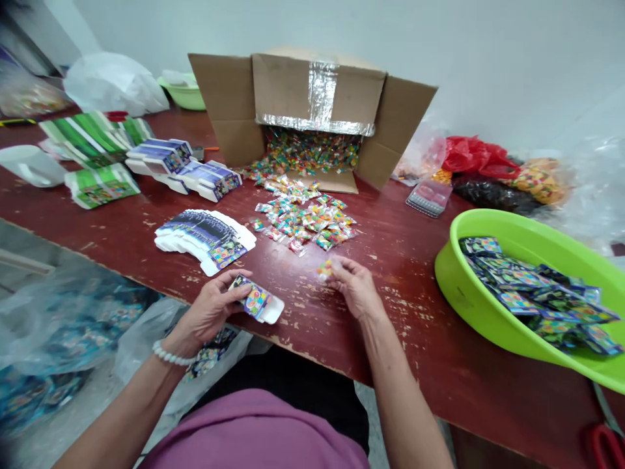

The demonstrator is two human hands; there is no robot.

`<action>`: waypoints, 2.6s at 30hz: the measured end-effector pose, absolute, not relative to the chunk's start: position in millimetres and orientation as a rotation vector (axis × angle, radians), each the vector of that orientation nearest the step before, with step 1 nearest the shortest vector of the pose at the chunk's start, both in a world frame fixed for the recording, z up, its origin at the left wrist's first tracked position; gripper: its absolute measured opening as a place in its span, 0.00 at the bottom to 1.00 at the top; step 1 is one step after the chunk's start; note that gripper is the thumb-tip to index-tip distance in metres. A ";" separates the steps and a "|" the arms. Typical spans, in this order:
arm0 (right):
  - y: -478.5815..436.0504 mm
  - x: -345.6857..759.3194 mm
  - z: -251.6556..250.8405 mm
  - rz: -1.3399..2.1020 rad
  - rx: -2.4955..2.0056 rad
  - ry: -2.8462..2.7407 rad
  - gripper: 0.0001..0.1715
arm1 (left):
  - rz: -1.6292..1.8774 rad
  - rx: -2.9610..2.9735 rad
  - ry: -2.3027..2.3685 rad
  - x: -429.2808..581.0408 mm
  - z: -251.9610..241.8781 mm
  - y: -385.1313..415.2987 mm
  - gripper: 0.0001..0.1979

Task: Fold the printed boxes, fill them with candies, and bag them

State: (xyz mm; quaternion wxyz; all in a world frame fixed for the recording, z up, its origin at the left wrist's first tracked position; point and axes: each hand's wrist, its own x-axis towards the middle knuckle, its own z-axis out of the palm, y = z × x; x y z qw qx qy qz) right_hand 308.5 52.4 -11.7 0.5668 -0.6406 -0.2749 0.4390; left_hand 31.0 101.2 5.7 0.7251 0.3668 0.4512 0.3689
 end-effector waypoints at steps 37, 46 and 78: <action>6.5 231.3 9.3 1.140 -1.277 -0.814 0.18 | 0.570 0.778 0.699 58.5 7.2 56.2 0.21; 8.2 211.0 2.3 1.099 -1.334 -1.078 0.13 | 0.650 0.710 0.795 61.5 -0.4 51.7 0.20; 12.9 203.9 4.0 1.002 -1.202 -1.418 0.07 | 0.598 0.414 0.796 49.7 4.8 66.9 0.16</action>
